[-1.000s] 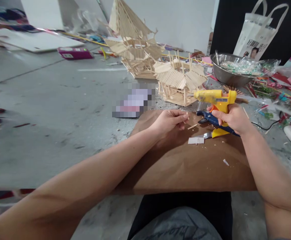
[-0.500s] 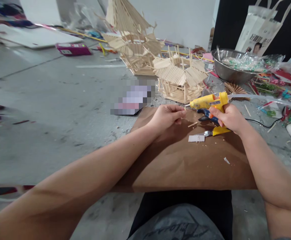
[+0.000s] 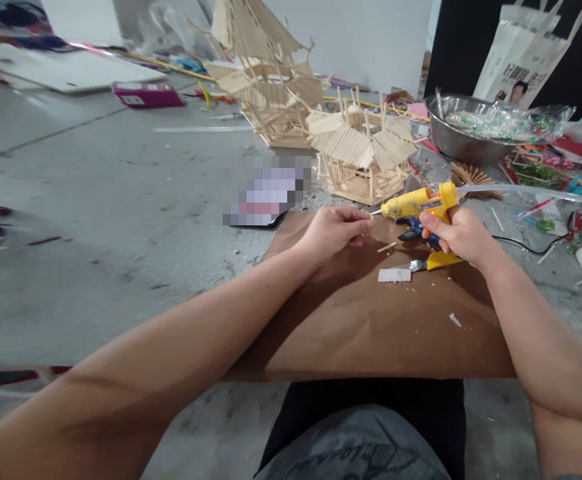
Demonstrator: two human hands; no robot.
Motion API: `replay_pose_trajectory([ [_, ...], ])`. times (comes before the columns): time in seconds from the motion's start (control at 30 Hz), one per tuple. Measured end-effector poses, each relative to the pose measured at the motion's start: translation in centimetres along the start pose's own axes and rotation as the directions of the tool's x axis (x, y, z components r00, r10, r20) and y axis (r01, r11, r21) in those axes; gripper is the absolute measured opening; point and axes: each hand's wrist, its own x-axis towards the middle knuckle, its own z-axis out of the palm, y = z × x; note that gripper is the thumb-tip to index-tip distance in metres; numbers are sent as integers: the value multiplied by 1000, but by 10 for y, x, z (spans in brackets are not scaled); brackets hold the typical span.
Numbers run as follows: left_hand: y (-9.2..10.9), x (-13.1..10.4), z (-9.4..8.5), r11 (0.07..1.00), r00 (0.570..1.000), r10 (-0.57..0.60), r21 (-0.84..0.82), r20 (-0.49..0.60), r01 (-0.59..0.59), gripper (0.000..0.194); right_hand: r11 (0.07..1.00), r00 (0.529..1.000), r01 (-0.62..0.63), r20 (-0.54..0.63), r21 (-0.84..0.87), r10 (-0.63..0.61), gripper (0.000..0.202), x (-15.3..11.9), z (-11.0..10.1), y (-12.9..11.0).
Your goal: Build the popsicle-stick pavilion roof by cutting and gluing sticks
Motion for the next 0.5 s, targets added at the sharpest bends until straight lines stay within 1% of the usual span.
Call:
replay_pose_trajectory([
  [0.33, -2, 1, 0, 1000, 1000, 18, 19, 10, -18, 9, 1000, 999, 18, -33, 1, -18, 39, 1, 0, -1],
  [0.5, -3, 2, 1, 997, 1000, -13, -72, -6, 12, 8, 999, 996, 31, -83, 21, -29, 39, 3, 0, 3],
])
